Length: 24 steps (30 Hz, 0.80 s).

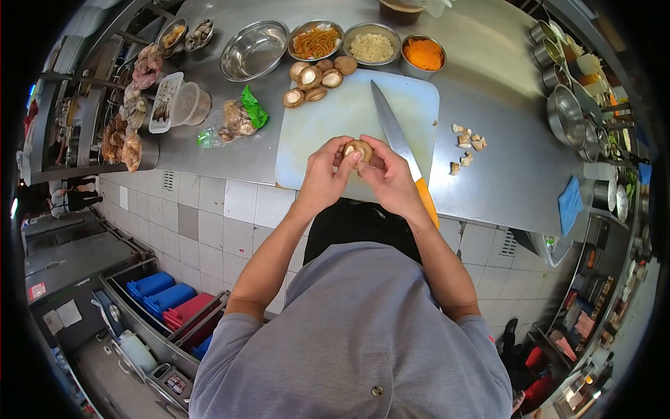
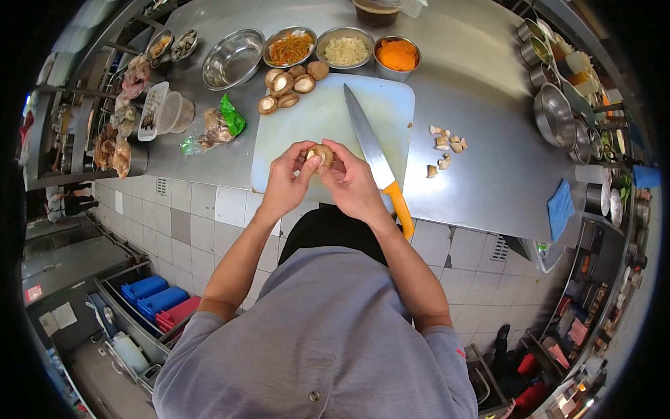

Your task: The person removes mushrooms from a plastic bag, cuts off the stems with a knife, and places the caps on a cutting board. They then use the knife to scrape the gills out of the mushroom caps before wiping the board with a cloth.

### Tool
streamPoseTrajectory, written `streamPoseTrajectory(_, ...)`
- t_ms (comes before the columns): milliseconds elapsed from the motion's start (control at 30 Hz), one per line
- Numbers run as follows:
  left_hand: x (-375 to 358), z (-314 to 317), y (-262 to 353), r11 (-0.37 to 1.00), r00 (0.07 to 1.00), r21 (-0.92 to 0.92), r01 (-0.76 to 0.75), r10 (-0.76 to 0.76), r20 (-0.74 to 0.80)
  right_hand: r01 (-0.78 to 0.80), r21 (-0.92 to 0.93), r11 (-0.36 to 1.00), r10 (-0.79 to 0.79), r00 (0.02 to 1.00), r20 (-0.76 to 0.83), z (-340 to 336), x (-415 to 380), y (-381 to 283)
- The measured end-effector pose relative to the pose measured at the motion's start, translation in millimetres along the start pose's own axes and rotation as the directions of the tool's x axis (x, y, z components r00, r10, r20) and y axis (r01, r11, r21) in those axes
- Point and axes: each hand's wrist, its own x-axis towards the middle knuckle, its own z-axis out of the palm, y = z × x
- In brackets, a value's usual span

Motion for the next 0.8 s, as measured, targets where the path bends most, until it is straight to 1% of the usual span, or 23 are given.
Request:
streamPoseTrajectory(100,-0.5,-2.5,4.9,0.999,1.0,0.042,0.023,-0.024,0.006,-0.023,-0.038,0.999,0.024,1.0,0.018,1.1,0.3,0.4)
streamPoseTrajectory(233,0.2,-4.0,5.6,0.996,0.996,0.005,0.088,-0.089,0.03,0.024,-0.1,0.995,-0.019,0.999,0.045,-0.4,-1.1,0.2)
streamPoseTrajectory(300,0.1,-2.8,4.3,0.992,0.992,0.026,0.126,-0.127,0.021,0.035,-0.125,0.991,-0.028,0.998,0.054,-1.6,-0.5,-0.2)
streamPoseTrajectory(333,0.2,-2.2,3.4,0.989,0.989,0.037,0.144,-0.145,0.017,0.012,-0.08,0.997,-0.009,0.999,0.038,-1.1,0.0,0.7)
streamPoseTrajectory(433,0.7,-0.7,1.1,0.983,0.984,-0.031,0.18,-0.18,0.005,-0.053,0.064,0.997,0.054,0.998,-0.019,0.1,2.0,1.2)
streamPoseTrajectory(500,0.8,-2.3,7.7,0.998,1.0,-0.058,0.019,-0.02,-0.016,-0.092,0.17,0.981,0.105,0.992,-0.067,-3.4,5.3,-5.4)
streamPoseTrajectory(533,1.1,-3.6,12.6,0.996,0.998,-0.07,-0.061,0.059,-0.027,-0.104,0.129,0.986,0.112,0.992,-0.058,-7.0,7.1,-8.3)
streamPoseTrajectory(633,4.5,-14.7,19.5,0.996,0.987,-0.029,-0.081,0.084,0.137,-0.124,0.03,0.992,0.125,0.992,-0.03,-15.8,11.2,-12.0)
streamPoseTrajectory(700,9.5,-21.1,26.0,0.996,0.981,0.0,-0.094,0.093,0.171,-0.123,-0.003,0.992,0.123,0.992,-0.009,-16.8,11.8,-11.5)
streamPoseTrajectory(733,11.9,-22.5,27.7,0.995,0.978,0.015,-0.102,0.097,0.187,-0.062,-0.007,0.998,0.062,0.998,0.003,-16.2,11.4,-11.1)
streamPoseTrajectory(800,14.3,-22.4,24.4,0.999,0.99,-0.031,-0.04,0.044,0.134,0.061,-0.012,0.998,-0.061,0.998,0.031,-12.1,9.2,-11.5)
